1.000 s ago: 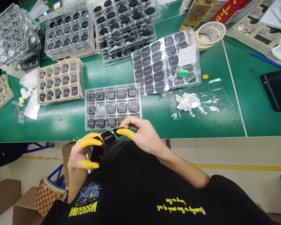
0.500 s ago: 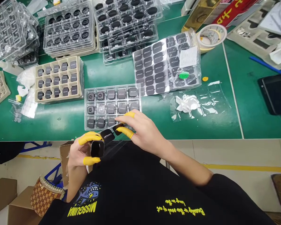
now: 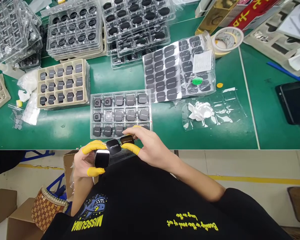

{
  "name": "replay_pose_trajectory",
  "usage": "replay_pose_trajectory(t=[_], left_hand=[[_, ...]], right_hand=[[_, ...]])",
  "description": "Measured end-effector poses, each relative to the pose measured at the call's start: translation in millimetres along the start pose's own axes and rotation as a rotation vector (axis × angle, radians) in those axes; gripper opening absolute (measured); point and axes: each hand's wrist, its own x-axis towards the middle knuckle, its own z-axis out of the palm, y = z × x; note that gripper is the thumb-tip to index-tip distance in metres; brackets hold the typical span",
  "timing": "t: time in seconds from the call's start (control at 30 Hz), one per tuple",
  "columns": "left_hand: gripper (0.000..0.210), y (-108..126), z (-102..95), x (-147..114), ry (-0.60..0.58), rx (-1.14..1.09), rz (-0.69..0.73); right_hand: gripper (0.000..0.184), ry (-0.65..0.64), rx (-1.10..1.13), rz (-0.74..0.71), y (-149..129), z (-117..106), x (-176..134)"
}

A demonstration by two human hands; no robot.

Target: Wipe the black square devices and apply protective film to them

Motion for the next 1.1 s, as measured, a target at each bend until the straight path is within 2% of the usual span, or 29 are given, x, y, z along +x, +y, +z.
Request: replay_pose_trajectory(t=[0.13, 0.3, 0.5, 0.73, 0.8, 0.97, 1.03, 1.1], left_hand=[[0.058, -1, 0.2, 1, 0.004, -0.003, 0.002], [0.059, -1, 1.7, -1, 0.002, 0.016, 0.014], [0.058, 4, 3.5, 2, -0.022, 0.124, 0.039], [0.061, 2, 0.9, 6, -0.016, 0.225, 0.12], [0.062, 2, 0.4, 6, -0.014, 0.238, 0.125], [0.062, 0, 0.7, 5, -0.026, 0.258, 0.125], [0.06, 0, 1.0, 5, -0.027, 0.277, 0.126], [0.058, 0, 1.3, 5, -0.033, 0.289, 0.123]], right_hand=[[0.02, 0.03, -0.078, -0.096, 0, -2, 3], [0.012, 0.034, -0.122, -0.117, 1, -4, 3], [0.017, 0.003, -0.153, -0.091, 4, -8, 0], [0.011, -0.06, -0.154, 0.005, 2, -10, 4], [0.015, -0.053, -0.124, 0.006, 2, -10, 5], [0.039, -0.088, -0.048, 0.035, 3, -11, 8], [0.039, -0.111, -0.041, 0.059, 3, -12, 9], [0.031, -0.124, -0.043, 0.071, 3, -13, 10]])
